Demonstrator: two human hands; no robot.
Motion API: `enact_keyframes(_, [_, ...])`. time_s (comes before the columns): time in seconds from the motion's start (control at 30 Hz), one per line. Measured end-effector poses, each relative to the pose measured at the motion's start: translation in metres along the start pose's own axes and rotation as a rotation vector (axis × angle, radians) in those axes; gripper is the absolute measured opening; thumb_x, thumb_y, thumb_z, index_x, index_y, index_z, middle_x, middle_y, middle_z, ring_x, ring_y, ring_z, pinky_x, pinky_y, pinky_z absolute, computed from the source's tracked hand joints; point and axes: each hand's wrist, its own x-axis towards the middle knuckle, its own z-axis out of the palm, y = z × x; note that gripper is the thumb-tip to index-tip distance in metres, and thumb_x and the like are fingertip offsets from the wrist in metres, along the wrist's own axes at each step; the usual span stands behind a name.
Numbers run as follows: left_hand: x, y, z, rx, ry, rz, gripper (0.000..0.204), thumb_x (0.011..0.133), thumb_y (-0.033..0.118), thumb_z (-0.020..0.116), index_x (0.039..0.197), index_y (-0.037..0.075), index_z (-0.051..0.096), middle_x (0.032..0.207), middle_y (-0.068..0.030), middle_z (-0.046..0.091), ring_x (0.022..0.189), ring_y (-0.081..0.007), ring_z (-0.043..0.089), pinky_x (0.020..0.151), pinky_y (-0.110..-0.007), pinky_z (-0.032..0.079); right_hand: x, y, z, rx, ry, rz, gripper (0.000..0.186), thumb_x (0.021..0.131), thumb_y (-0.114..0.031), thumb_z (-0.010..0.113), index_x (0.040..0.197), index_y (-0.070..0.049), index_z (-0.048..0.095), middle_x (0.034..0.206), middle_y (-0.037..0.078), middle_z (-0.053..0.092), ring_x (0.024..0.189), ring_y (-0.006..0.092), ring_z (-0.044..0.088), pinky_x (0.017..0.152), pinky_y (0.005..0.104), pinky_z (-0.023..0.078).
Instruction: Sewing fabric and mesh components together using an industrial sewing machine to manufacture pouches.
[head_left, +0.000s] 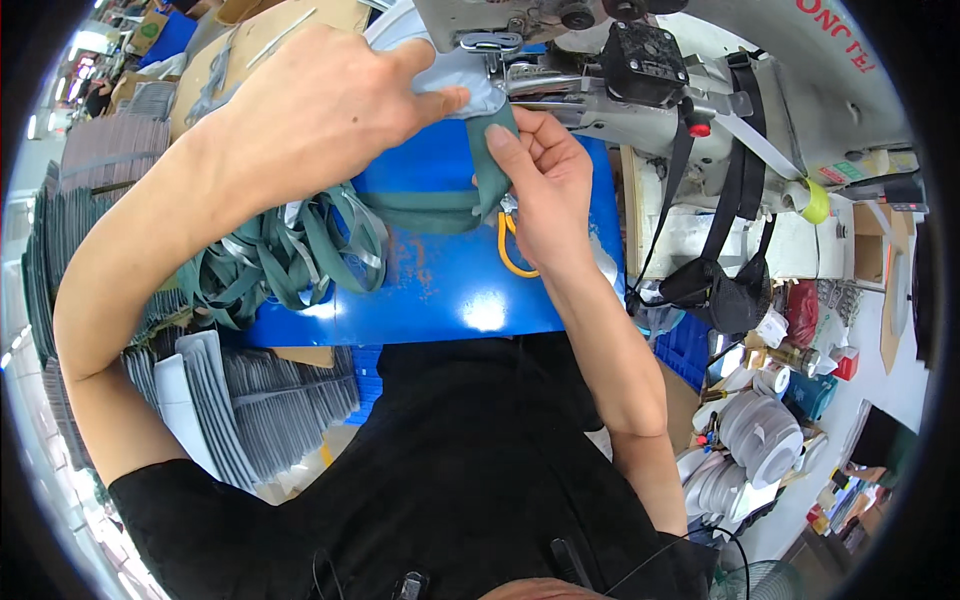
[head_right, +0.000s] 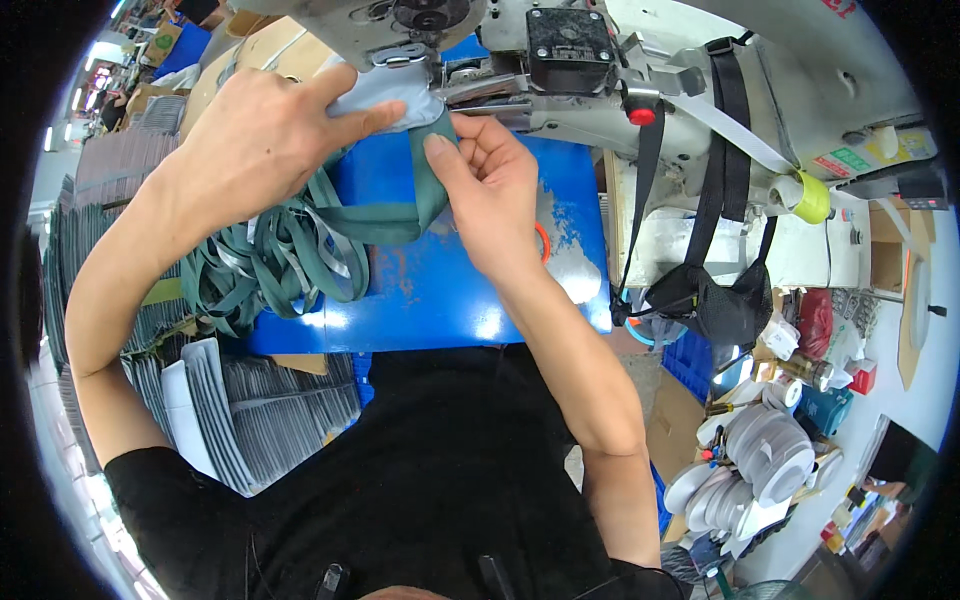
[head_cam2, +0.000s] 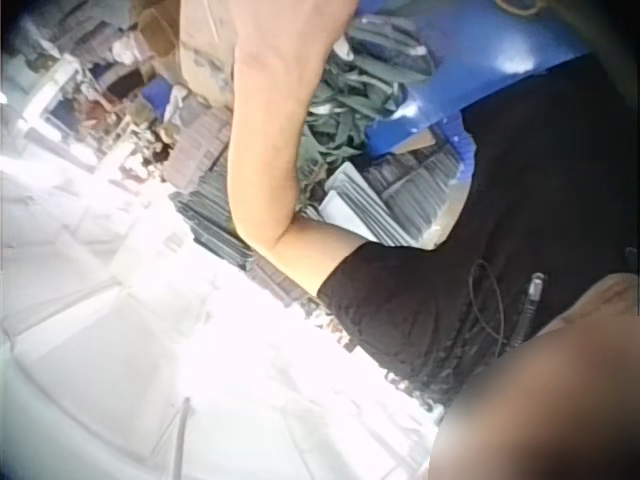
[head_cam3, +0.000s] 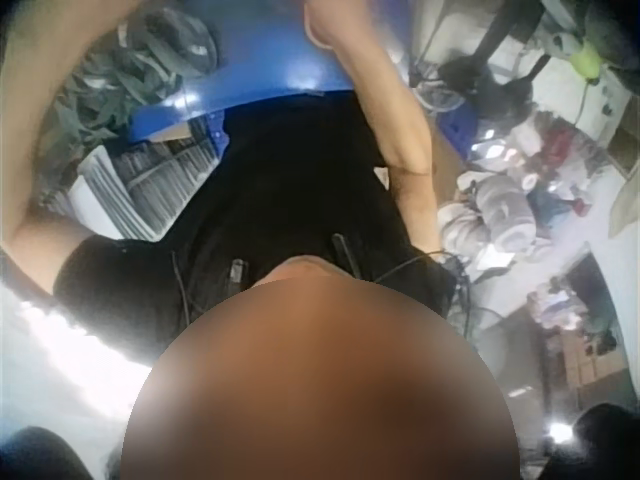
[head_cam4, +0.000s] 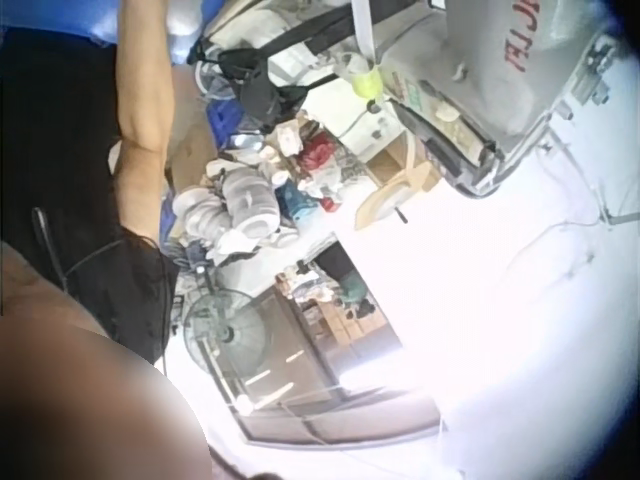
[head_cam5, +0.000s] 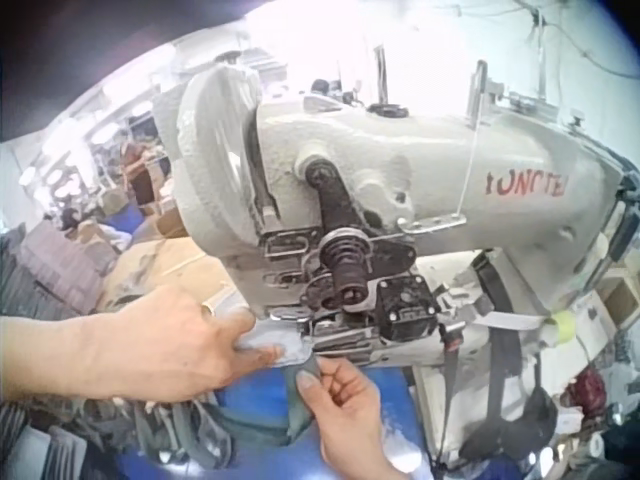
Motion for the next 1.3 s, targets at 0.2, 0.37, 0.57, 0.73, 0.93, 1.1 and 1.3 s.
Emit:
enact_keyframes(0.2, [0.003,0.021,-0.004,-0.003,-0.071,-0.081,0.058,0.079,0.009,0.069,0.137,0.015,0.068,0.098,-0.0106,0.061,0.062,-0.0256,0.067,0.058,-0.038,0.053,0.0,0.003,0.0,-0.014,-0.002,-0.031,0.024,0.1,-0.011,0.069,0.119,0.004,0.065,0.089,0.005,0.073,0.072,0.0077,0.066,0.063,0.022,0.054])
enact_keyframes(0.37, [0.012,0.055,-0.007,-0.093,-0.094,-0.207,0.058,0.078,0.01,0.069,0.135,0.004,0.065,0.096,-0.0118,0.062,0.065,-0.0281,0.069,0.057,-0.039,0.053,-0.005,0.006,0.001,0.013,0.001,-0.017,0.023,0.101,-0.008,0.068,0.12,0.003,0.065,0.092,0.004,0.073,0.076,0.0071,0.067,0.067,0.0212,0.054])
enact_keyframes(0.57, [0.037,0.077,0.008,-0.219,0.0,-0.391,0.048,0.081,0.014,0.067,0.127,-0.002,0.065,0.092,-0.0151,0.066,0.068,-0.0335,0.069,0.06,-0.043,0.055,-0.005,0.007,0.001,0.0,0.055,-0.058,0.019,0.1,-0.004,0.067,0.118,0.002,0.066,0.077,-0.004,0.064,0.067,-0.0007,0.052,0.058,0.017,0.038])
enact_keyframes(0.73, [0.047,0.094,0.015,-0.523,0.13,-0.624,0.045,0.083,0.009,0.063,0.127,-0.001,0.062,0.097,-0.0184,0.066,0.082,-0.0369,0.069,0.07,-0.045,0.056,-0.018,-0.008,-0.007,-0.162,0.034,-0.061,0.028,0.098,-0.003,0.068,0.126,0.0,0.065,0.073,-0.006,0.057,0.066,0.0003,0.049,0.06,0.0196,0.039])
enact_keyframes(0.93, [-0.013,0.17,0.045,-0.78,0.323,-0.699,0.082,0.072,0.002,0.071,0.15,0.002,0.047,0.106,-0.0165,0.061,0.092,-0.0389,0.064,0.089,-0.046,0.055,-0.072,-0.019,-0.021,-0.323,-0.104,-0.114,0.051,0.092,-0.003,0.071,0.141,-0.005,0.057,0.077,-0.002,0.056,0.073,0.0064,0.055,0.07,0.0245,0.045])
enact_keyframes(1.1, [-0.033,0.17,0.056,-0.744,0.676,-0.694,0.068,0.071,-0.008,0.065,0.138,0.001,0.064,0.082,-0.0106,0.056,0.073,-0.0261,0.059,0.067,-0.036,0.052,-0.082,-0.042,-0.04,-0.775,-0.459,-0.492,0.044,0.085,-0.006,0.071,0.129,-0.007,0.066,0.097,0.007,0.056,0.09,0.0216,0.058,0.084,0.0324,0.046])
enact_keyframes(1.3, [-0.048,0.137,0.046,-0.735,0.737,-0.675,0.057,0.077,-0.008,0.061,0.131,0.005,0.072,0.084,-0.006,0.052,0.071,-0.0159,0.051,0.063,-0.028,0.045,-0.051,-0.053,-0.025,-1.301,-0.506,-0.706,0.028,0.085,-0.036,0.075,0.097,-0.01,0.073,0.091,0.007,0.067,0.093,0.0279,0.068,0.077,0.0401,0.053])
